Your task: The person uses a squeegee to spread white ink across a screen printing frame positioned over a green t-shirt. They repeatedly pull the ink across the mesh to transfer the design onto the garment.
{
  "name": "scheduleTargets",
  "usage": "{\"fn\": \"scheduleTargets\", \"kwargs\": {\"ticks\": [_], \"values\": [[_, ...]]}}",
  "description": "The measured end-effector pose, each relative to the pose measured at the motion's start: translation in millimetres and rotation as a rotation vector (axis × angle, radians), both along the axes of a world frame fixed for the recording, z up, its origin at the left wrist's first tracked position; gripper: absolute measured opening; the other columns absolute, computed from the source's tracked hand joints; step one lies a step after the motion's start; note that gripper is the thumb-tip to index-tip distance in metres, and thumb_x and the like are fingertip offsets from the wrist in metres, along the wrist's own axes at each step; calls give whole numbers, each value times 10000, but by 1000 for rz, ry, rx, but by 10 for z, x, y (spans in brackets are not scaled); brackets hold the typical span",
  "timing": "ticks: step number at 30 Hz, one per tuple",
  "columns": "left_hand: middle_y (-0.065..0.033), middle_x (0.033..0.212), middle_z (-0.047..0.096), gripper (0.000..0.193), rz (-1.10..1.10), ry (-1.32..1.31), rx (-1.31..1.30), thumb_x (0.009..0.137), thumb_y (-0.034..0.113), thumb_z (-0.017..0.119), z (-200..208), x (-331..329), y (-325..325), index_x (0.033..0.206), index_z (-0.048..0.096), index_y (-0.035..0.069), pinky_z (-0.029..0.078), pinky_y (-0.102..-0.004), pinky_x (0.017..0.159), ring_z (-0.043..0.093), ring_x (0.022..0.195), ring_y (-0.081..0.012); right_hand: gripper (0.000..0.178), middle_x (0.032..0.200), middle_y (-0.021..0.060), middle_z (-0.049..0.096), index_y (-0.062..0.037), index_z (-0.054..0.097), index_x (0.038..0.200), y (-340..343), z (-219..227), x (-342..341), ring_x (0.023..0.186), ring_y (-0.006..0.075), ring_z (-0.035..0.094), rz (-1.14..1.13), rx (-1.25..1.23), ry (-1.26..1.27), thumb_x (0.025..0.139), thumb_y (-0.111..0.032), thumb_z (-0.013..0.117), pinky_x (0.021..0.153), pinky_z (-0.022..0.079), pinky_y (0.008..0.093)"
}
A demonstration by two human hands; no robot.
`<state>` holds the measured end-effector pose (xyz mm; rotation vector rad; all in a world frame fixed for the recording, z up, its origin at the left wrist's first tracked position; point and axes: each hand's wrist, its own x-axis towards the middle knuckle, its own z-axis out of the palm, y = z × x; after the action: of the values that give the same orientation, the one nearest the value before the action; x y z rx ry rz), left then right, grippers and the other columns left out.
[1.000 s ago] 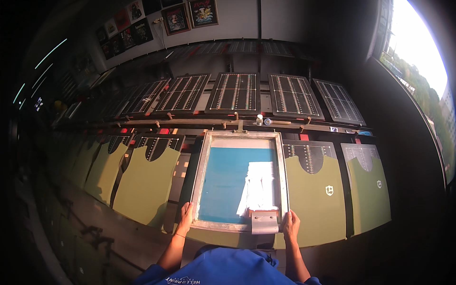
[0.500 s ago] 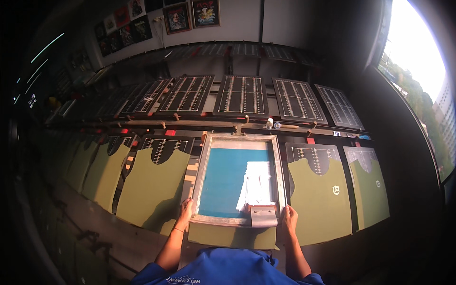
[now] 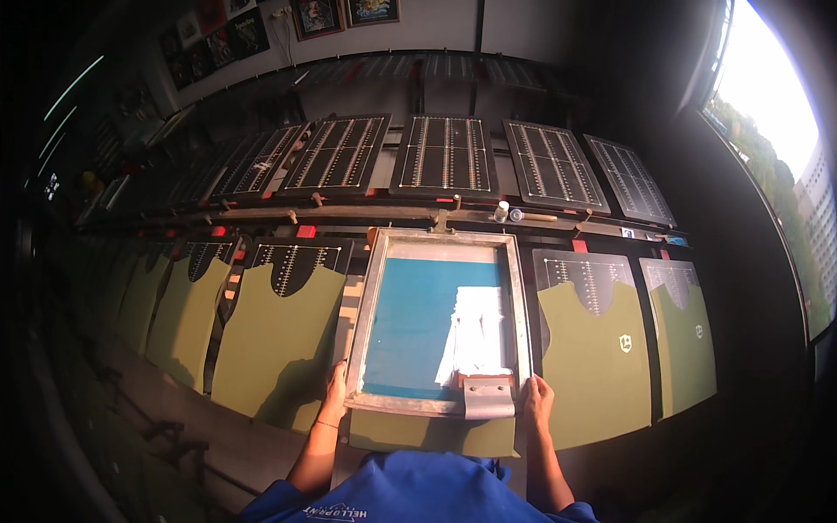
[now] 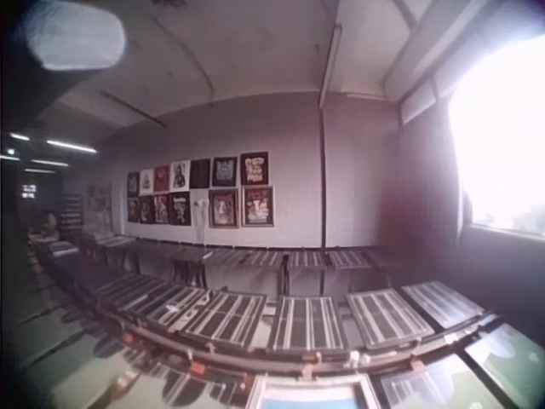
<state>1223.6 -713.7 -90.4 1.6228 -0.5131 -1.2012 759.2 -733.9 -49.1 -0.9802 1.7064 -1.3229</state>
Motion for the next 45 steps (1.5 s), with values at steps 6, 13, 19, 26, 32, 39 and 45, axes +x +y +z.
{"fn": "scheduleTargets", "kwargs": {"ticks": [6,13,19,26,32,39,45], "values": [[-56,1120,672,434,199,-88,-56,1001,417,535,89,-144,17,1160,677,40,459,-341,970,605,1064,-165,318,755,-62,565,40,702,1011,71,-139,-12,654,33,443,-25,88,-40,1037,-255,586,572,345,227],[-47,1079,662,404,202,-8,-65,1001,395,541,-442,-62,117,1138,677,41,459,-348,949,601,1029,-174,401,957,65,723,70,696,1200,113,-416,64,817,99,605,-105,142,-50,1000,-273,648,741,484,244],[-56,1118,659,448,204,-139,-40,1004,432,542,-573,-80,118,1156,673,31,452,-370,970,594,1070,-202,392,968,77,723,75,691,1203,118,-509,50,853,108,621,-93,128,-73,1000,-258,649,772,497,254],[-178,1337,578,583,-90,-546,6,1005,466,545,-615,41,72,1226,619,-68,387,-423,1077,520,1248,-281,381,950,73,721,70,695,1192,81,-578,66,837,105,622,-107,67,-57,1010,-260,639,758,498,255],[-205,1016,706,393,109,-733,-66,1008,288,512,-286,-68,89,1018,683,-65,501,-436,878,659,949,-330,382,1041,34,712,49,671,1250,44,-425,13,876,78,623,44,33,-285,1009,-246,645,784,492,231],[-99,907,655,222,133,-940,-147,1002,153,536,139,-463,884,1007,647,-39,492,-353,838,626,874,-233,395,1105,148,735,81,684,1216,69,-641,60,1004,166,673,-81,68,-383,955,-214,708,927,508,287],[-129,915,700,271,-87,-292,-57,1043,174,500,549,-1275,1022,1009,667,-37,549,-326,749,657,762,-200,326,1054,65,727,59,688,1196,80,-567,81,950,110,649,-24,74,-362,994,-195,659,882,508,267]]}}
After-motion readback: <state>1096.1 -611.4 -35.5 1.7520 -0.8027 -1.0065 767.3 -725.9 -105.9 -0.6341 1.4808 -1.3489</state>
